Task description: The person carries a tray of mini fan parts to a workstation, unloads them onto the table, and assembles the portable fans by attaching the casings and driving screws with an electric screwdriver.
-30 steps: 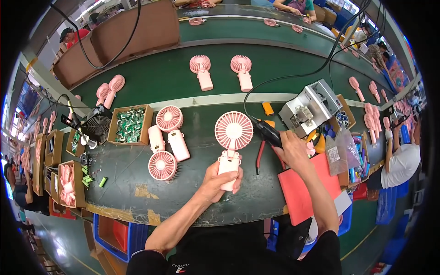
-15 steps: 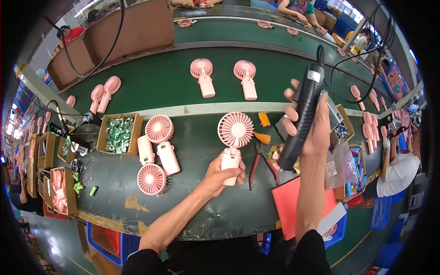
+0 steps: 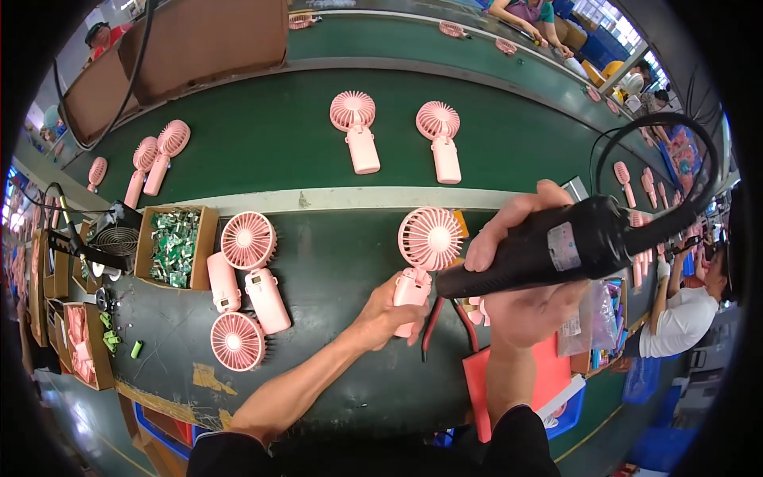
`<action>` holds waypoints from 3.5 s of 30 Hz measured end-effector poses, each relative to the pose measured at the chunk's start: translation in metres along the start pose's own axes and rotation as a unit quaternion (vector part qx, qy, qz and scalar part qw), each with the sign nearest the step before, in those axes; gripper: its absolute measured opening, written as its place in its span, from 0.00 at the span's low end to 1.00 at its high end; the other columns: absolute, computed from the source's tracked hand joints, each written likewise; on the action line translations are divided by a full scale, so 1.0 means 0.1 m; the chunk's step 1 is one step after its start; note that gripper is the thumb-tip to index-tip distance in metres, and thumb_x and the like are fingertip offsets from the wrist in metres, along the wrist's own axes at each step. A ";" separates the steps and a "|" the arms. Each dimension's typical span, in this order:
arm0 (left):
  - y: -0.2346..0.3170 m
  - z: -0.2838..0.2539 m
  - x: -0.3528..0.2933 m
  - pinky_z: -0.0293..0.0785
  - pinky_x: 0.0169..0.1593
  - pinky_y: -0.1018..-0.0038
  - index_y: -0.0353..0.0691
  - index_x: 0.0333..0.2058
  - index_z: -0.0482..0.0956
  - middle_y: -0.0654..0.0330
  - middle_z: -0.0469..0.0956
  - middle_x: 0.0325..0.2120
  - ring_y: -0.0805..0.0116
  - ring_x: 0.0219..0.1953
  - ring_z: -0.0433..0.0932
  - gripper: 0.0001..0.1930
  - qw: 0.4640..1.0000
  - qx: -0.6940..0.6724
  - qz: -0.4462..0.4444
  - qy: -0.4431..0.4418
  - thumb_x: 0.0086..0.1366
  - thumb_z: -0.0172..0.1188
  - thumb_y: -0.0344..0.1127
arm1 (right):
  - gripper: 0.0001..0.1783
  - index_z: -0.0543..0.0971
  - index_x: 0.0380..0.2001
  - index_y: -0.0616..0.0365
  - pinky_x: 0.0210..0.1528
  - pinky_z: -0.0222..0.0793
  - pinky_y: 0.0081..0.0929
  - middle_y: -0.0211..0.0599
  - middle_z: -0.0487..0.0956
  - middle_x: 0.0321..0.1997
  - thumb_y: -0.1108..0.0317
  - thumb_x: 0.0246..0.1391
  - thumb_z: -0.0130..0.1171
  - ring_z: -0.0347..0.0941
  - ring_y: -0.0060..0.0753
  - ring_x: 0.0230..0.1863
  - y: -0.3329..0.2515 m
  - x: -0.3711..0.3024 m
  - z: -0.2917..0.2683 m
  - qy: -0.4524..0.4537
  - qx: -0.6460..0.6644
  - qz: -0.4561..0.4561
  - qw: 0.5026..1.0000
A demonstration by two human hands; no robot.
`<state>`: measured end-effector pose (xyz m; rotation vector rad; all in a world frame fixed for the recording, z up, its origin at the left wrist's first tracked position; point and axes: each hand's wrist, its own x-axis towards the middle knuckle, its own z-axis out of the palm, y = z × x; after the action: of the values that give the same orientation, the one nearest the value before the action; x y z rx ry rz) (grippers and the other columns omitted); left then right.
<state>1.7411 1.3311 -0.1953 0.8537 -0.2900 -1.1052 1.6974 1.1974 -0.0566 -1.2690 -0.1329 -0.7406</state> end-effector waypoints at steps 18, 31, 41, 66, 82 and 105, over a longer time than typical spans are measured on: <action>0.00 -0.03 0.00 0.65 0.18 0.73 0.31 0.51 0.62 0.58 0.71 0.26 0.72 0.16 0.72 0.21 1.000 0.001 -0.001 -0.003 0.58 0.55 0.22 | 0.39 0.63 0.48 0.61 0.26 0.74 0.30 0.41 0.71 0.34 0.43 0.47 0.68 0.72 0.32 0.23 0.29 -0.06 0.07 0.000 -0.104 -0.049 0.993; -0.05 -0.13 -0.08 0.71 0.19 0.72 0.33 0.56 0.61 0.57 0.74 0.22 0.69 0.16 0.73 0.28 0.998 -0.011 0.039 0.038 0.55 0.55 0.21 | 0.28 0.65 0.43 0.58 0.23 0.70 0.28 0.37 0.69 0.28 0.56 0.48 0.68 0.68 0.31 0.21 0.44 -0.11 0.16 -0.047 -0.022 -0.023 0.998; -0.11 -0.13 -0.02 0.67 0.16 0.74 0.28 0.49 0.63 0.58 0.71 0.20 0.71 0.16 0.72 0.25 0.998 -0.022 0.066 -0.009 0.48 0.52 0.21 | 0.19 0.67 0.42 0.60 0.26 0.61 0.21 0.34 0.66 0.29 0.57 0.56 0.57 0.62 0.24 0.23 0.51 -0.18 0.00 -0.071 -0.045 -0.074 0.994; -0.05 -0.17 0.03 0.68 0.19 0.72 0.38 0.48 0.64 0.59 0.70 0.25 0.70 0.19 0.72 0.20 0.996 -0.086 -0.003 0.036 0.56 0.55 0.19 | 0.27 0.64 0.47 0.64 0.22 0.73 0.30 0.46 0.72 0.33 0.60 0.53 0.63 0.71 0.31 0.20 0.32 -0.03 -0.13 -0.007 -0.075 -0.087 0.993; -0.06 -0.21 -0.05 0.67 0.17 0.72 0.32 0.41 0.67 0.56 0.71 0.24 0.68 0.18 0.72 0.15 0.997 -0.035 0.013 0.071 0.54 0.55 0.25 | 0.26 0.74 0.35 0.60 0.26 0.68 0.19 0.27 0.75 0.21 0.65 0.32 0.76 0.70 0.17 0.21 0.55 -0.06 0.02 0.069 -0.172 -0.043 0.982; -0.08 0.03 -0.05 0.69 0.18 0.74 0.37 0.44 0.66 0.57 0.73 0.28 0.71 0.18 0.72 0.13 0.995 -0.044 0.043 0.079 0.63 0.56 0.30 | 0.32 0.66 0.49 0.61 0.20 0.67 0.27 0.40 0.72 0.34 0.46 0.52 0.58 0.66 0.29 0.18 -0.28 -0.08 -0.23 0.075 -0.034 -0.101 0.991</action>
<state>1.7317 1.3325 -0.1985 0.8377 -0.1440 -0.9586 1.6685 1.1776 -0.0455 -1.2705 -0.1151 -1.0202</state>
